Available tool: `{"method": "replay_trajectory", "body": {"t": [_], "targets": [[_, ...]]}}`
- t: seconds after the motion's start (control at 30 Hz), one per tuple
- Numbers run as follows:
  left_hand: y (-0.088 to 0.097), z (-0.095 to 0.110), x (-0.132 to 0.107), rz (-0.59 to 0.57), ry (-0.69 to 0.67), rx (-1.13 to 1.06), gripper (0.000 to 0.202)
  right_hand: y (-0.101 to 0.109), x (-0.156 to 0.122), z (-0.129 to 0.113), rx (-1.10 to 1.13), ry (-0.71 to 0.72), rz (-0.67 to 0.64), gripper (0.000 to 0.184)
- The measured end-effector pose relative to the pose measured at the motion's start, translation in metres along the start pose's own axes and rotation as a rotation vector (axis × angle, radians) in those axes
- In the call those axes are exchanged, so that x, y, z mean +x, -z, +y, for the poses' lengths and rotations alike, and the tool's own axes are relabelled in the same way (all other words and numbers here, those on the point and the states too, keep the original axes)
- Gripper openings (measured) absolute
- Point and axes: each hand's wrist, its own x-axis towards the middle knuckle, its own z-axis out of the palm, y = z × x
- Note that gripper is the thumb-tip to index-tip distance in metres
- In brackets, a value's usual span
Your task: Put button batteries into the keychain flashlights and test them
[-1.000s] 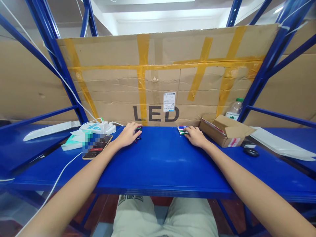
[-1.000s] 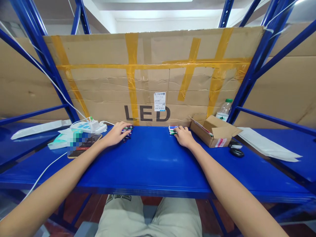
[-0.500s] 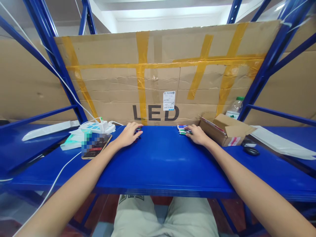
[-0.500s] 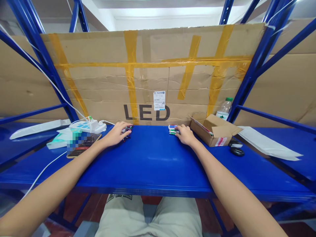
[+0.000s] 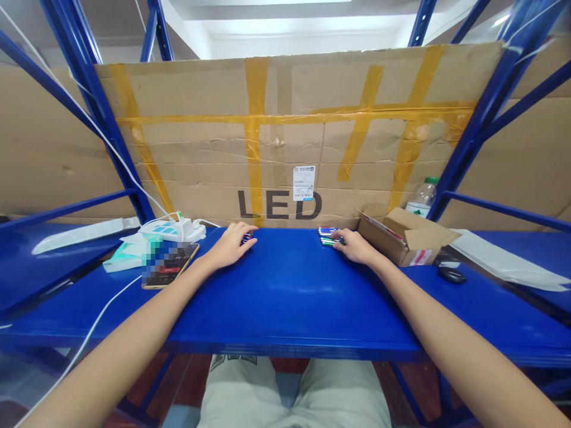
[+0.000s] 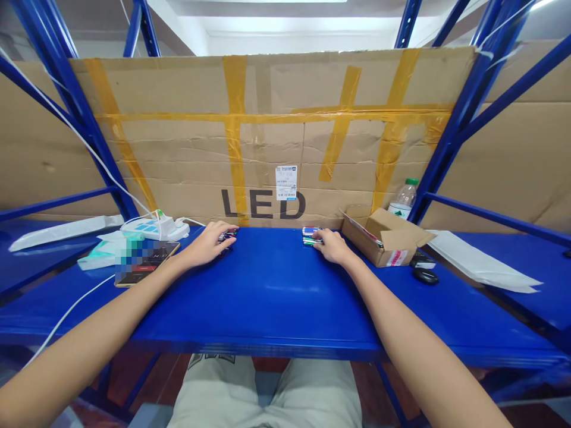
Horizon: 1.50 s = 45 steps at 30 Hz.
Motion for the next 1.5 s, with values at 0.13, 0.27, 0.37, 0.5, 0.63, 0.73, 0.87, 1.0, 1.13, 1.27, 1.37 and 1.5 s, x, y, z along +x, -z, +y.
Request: {"method": "replay_trajectory", "body": {"t": [0.13, 0.27, 0.37, 0.5, 0.63, 0.73, 0.87, 1.0, 1.13, 1.27, 1.37, 1.5], "targets": [[0.0, 0.002, 0.0, -0.005, -0.014, -0.003, 0.042, 0.003, -0.001, -0.003, 0.012, 0.012, -0.037, 0.028], [0.001, 0.004, -0.001, -0.021, -0.011, -0.01, 0.042, 0.007, -0.004, -0.01, 0.023, 0.038, -0.056, 0.025], [0.001, 0.006, -0.001, -0.031, -0.006, -0.018, 0.042, 0.011, -0.008, -0.021, 0.039, 0.086, -0.073, 0.024], [0.002, 0.008, -0.001, -0.039, -0.002, -0.026, 0.043, 0.016, -0.015, -0.04, 0.111, 0.191, -0.134, 0.025], [0.002, 0.009, -0.001, -0.042, 0.0, -0.027, 0.043, 0.017, -0.021, -0.057, 0.189, 0.244, -0.169, 0.027], [0.002, 0.009, -0.002, -0.043, 0.001, -0.022, 0.043, 0.015, -0.025, -0.069, 0.206, 0.284, -0.175, 0.028], [0.002, 0.011, -0.002, -0.052, 0.015, -0.019, 0.042, 0.013, -0.033, -0.088, 0.243, 0.379, -0.198, 0.027], [0.001, 0.015, -0.002, -0.061, 0.009, -0.024, 0.041, 0.016, -0.042, -0.107, 0.288, 0.414, -0.227, 0.028], [0.0, 0.021, -0.003, -0.074, -0.002, -0.04, 0.04, 0.019, -0.046, -0.114, 0.327, 0.418, -0.246, 0.027], [-0.003, 0.03, -0.003, -0.119, -0.044, -0.07, 0.039, 0.018, -0.046, -0.115, 0.346, 0.402, -0.246, 0.027], [-0.005, 0.037, -0.004, -0.156, -0.072, -0.101, 0.041, 0.017, -0.046, -0.115, 0.35, 0.397, -0.244, 0.026], [-0.007, 0.043, -0.005, -0.177, -0.084, -0.125, 0.043, 0.017, -0.046, -0.114, 0.36, 0.392, -0.246, 0.026]]}}
